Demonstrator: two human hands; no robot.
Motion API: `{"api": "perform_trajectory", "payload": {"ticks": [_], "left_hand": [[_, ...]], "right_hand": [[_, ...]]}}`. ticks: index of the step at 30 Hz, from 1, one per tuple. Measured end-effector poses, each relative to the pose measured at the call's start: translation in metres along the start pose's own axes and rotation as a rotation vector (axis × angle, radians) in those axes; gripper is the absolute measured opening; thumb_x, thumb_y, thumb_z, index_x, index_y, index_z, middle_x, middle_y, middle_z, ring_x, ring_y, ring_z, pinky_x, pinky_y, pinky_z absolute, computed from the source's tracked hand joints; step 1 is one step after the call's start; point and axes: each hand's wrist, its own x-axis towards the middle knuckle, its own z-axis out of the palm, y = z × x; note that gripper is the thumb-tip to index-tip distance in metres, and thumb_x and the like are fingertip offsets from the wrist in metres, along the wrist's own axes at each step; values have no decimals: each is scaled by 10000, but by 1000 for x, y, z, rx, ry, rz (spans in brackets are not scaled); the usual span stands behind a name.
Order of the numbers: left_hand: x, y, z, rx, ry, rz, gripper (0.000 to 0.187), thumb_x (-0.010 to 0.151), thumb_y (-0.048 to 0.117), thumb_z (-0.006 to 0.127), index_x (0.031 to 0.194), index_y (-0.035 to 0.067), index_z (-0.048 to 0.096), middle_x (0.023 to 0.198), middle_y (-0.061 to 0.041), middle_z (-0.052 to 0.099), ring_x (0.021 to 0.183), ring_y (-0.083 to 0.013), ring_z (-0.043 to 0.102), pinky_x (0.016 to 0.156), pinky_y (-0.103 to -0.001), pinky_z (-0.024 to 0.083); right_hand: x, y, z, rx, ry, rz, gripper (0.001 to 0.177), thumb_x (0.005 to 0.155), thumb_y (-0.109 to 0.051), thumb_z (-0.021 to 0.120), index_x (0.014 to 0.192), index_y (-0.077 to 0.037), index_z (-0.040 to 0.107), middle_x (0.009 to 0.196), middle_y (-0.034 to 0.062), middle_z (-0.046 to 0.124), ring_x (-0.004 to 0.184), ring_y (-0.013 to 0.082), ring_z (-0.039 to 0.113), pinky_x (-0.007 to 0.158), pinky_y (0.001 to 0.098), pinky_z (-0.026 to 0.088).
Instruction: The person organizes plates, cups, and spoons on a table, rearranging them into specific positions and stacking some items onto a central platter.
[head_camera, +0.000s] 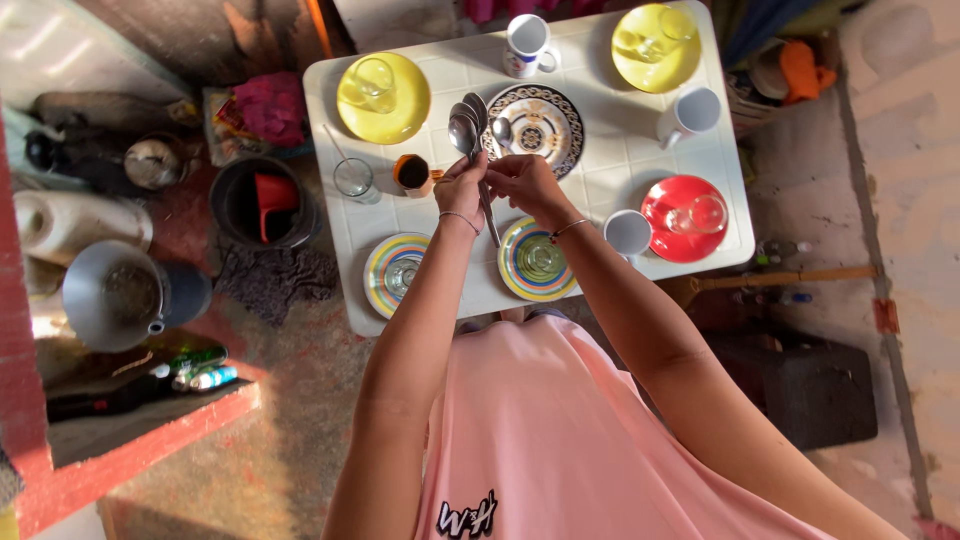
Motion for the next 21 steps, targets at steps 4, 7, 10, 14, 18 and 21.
{"api": "perform_trajectory", "payload": {"ticks": [4, 7, 10, 14, 18, 21], "left_hand": [[-11, -11, 13, -18, -81, -17, 140, 934, 116, 749, 1041, 27, 763, 823, -72, 689, 641, -180, 624, 517, -361, 541], [-21, -14, 21, 15, -23, -30, 122, 946, 127, 736, 1019, 30, 746, 873, -63, 718, 734, -162, 672, 599, -354, 595], [-28, -12, 29, 112, 75, -49, 116, 924, 143, 748, 1001, 57, 753, 826, -32, 690, 735, -119, 640, 601, -357, 610], [-24, -13, 27, 95, 111, -10, 142, 922, 184, 768, 991, 60, 760, 767, 7, 627, 703, -92, 582, 581, -323, 596], [-3, -14, 12, 177, 176, 52, 169, 923, 179, 776, 1000, 29, 760, 722, 1, 596, 643, -100, 535, 521, -296, 518], [12, -18, 6, 194, 215, 76, 179, 922, 161, 771, 1012, 8, 756, 725, -4, 599, 626, -103, 528, 495, -292, 479]], "right_hand": [[-23, -1, -4, 51, 113, -7, 207, 955, -205, 719, 1011, -20, 794, 726, 5, 699, 620, 39, 591, 497, 211, 411], [-28, 9, -10, 151, 145, -87, 191, 962, -147, 697, 973, 30, 768, 760, 12, 738, 653, 55, 704, 553, 211, 514], [-24, 20, -22, 71, 196, 7, 183, 953, -138, 706, 996, 29, 768, 735, 31, 706, 584, 70, 545, 494, 265, 401], [6, 51, -50, -44, 310, -87, 171, 948, -126, 706, 981, 25, 780, 759, 38, 726, 630, 70, 591, 554, 266, 485], [53, 97, -94, -84, 416, -32, 151, 904, -126, 745, 979, -1, 780, 759, 42, 739, 621, 83, 628, 542, 262, 503], [94, 145, -122, -53, 442, 79, 117, 898, -110, 756, 953, -12, 787, 752, 53, 735, 597, 102, 621, 518, 273, 487]]}}
